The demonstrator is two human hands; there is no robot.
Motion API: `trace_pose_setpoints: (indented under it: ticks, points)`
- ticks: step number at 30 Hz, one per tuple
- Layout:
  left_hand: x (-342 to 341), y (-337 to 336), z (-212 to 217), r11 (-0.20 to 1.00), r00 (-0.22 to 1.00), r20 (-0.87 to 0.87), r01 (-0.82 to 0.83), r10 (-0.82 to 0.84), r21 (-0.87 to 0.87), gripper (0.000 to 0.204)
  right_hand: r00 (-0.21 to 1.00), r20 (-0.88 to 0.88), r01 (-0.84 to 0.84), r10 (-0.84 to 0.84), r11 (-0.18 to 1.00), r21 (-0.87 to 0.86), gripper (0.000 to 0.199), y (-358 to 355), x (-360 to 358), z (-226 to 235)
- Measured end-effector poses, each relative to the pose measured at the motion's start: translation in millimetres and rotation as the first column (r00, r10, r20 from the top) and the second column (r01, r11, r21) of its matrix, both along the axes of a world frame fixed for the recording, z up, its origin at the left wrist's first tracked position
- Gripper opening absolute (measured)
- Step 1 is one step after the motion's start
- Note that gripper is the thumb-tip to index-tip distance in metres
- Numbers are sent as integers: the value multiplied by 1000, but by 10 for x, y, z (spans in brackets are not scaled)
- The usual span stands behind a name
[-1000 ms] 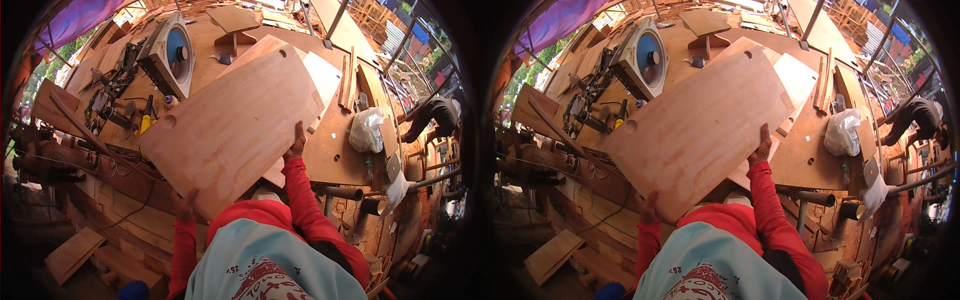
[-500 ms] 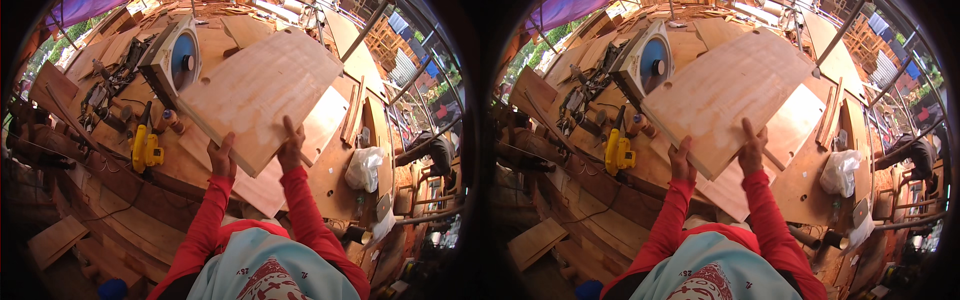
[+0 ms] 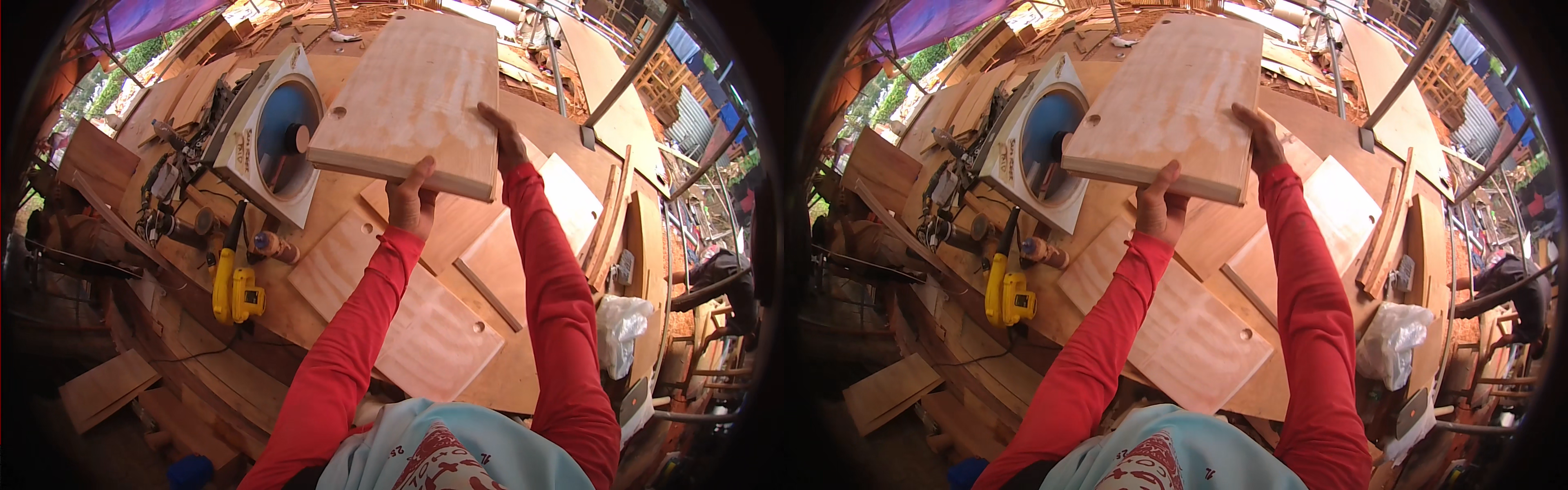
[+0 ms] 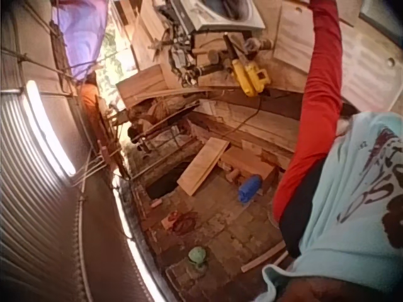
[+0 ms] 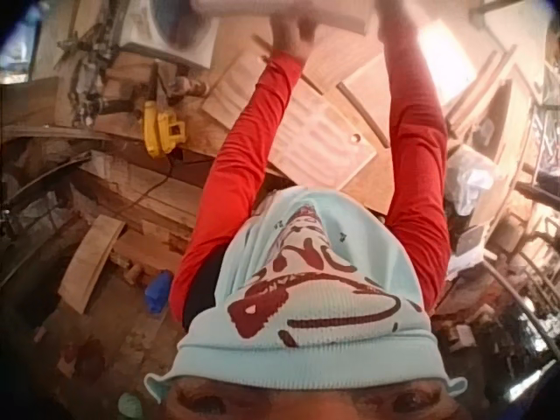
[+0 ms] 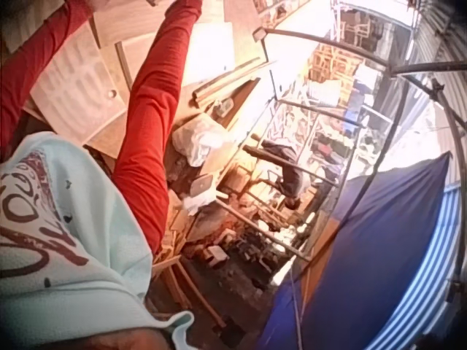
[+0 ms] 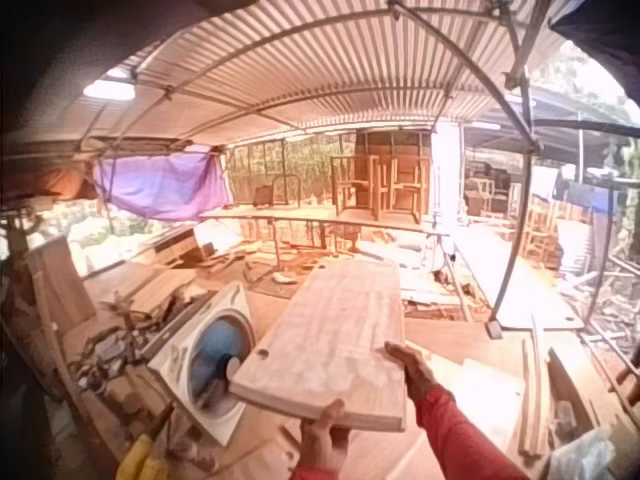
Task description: The person handles and sands wooden boards using a sanding block, aligns and stacks wooden panels on a workbench, and handles a pair of eyeglasses.
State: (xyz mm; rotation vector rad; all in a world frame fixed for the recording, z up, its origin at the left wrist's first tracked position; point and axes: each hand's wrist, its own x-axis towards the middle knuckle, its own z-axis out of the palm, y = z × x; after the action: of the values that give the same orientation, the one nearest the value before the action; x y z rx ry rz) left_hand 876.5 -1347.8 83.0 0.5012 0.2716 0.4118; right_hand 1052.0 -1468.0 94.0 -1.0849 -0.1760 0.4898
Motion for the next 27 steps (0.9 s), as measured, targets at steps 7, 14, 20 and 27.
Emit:
trace_pose_setpoints:
  ticks: [7, 14, 20, 27]
  points:
    - [990, 397, 8, 994, 994, 13, -108, 108, 13, 26, 987, -94, -133, 130, 991, -23, 38, 378, 519, 1]
    - [963, 344, -497, 988, 979, -202, 49, -18, 147, 28, 989, -26, -150, 148, 979, -137, 52, 206, 512, -493]
    - [820, 585, -747, 999, 992, -125, -9, 14, 44, 41, 990, -16, -140, 139, 984, -111, 63, 121, 509, -564]
    - [737, 1226, -547, 972, 959, -169, -218, 229, 82, 50, 994, 10, -103, 106, 982, -159, 65, 180, 384, -509]
